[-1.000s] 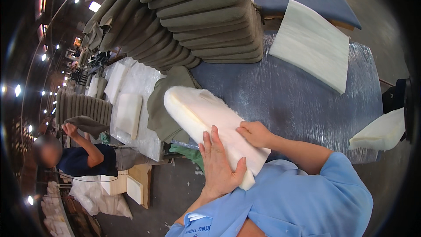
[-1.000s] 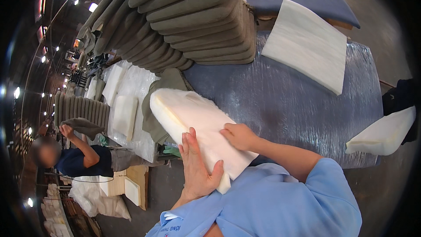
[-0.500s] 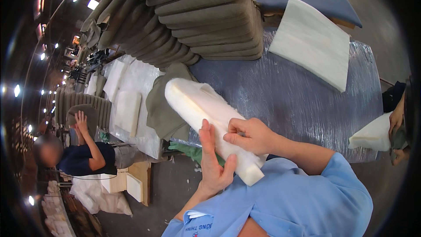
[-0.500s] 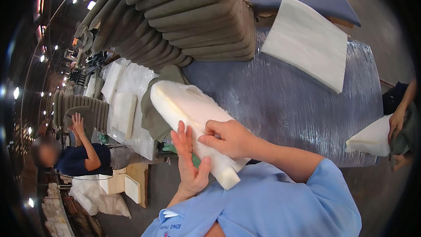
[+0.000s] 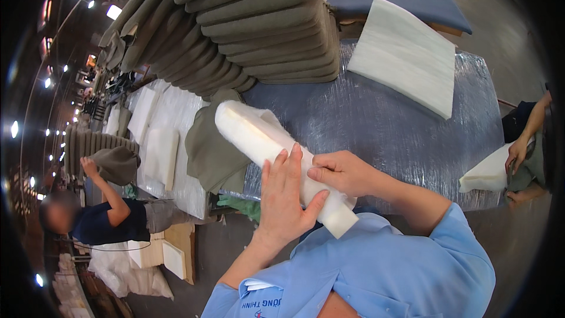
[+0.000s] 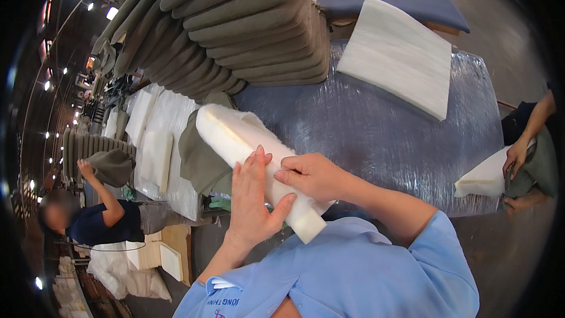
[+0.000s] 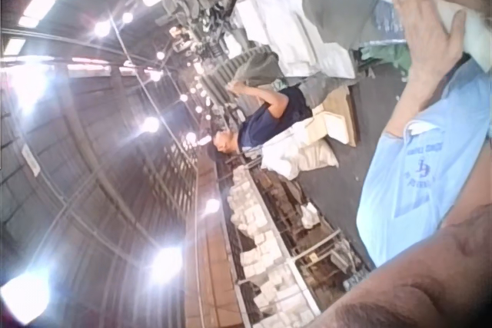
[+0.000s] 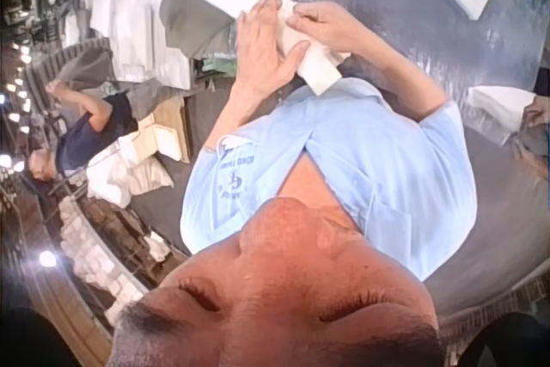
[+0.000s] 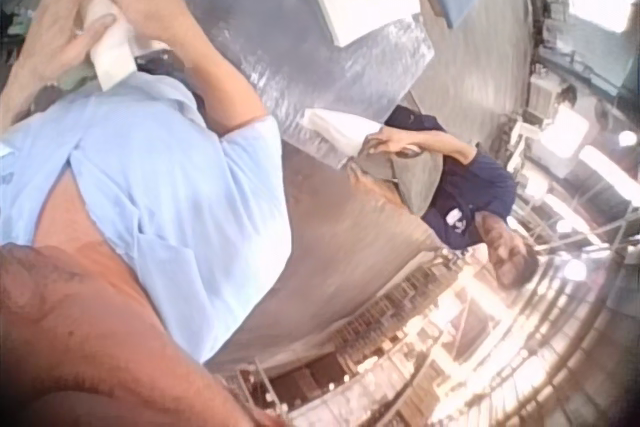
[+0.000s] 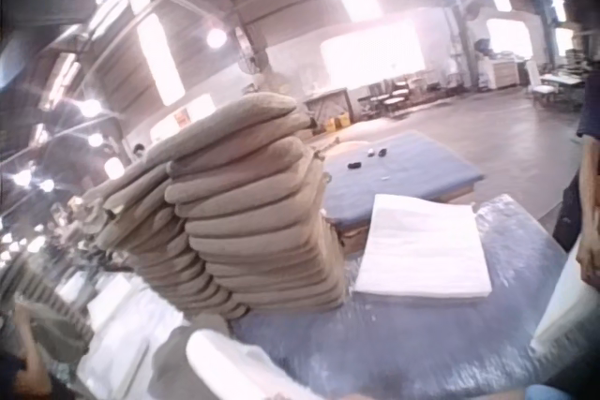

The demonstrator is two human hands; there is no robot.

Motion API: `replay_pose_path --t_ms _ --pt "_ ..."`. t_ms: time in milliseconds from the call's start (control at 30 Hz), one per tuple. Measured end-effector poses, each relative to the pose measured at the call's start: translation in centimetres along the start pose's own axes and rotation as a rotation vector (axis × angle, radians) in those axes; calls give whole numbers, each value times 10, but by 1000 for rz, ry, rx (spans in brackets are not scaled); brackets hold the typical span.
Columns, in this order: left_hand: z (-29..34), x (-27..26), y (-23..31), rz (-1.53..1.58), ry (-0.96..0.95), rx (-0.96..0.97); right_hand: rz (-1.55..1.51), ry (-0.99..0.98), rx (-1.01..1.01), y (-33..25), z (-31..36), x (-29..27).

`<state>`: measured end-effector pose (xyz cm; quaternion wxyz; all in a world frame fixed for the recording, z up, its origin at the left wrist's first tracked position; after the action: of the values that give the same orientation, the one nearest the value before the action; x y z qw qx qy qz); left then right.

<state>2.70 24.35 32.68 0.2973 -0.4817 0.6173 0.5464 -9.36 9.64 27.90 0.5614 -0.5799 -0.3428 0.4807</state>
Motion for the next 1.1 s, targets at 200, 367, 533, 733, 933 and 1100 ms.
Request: replay_pose_path --t_ms 200,367,533,733,933,1100 --pt "-12 8 0 -36 -98 43 -225 118 -31 32 2 27" --pt "-1 15 4 -164 -128 -23 -14 57 -58 37 4 37" --pt "14 12 6 -243 -188 -47 31 56 -121 47 8 50" --pt "25 10 11 -305 -236 -85 42 54 -174 47 12 57" --pt "30 15 14 -332 -236 -74 30 72 -118 51 16 60" --pt "30 17 18 -290 -189 -76 -39 90 -75 52 16 59"
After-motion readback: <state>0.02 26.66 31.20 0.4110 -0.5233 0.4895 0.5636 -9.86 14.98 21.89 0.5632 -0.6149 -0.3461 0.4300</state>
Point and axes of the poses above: each hand's wrist, its own z-axis away from the middle knuckle, its own x-axis out of the palm, y = z × x, the point moved 2 cm from there along -z, towards the middle knuckle
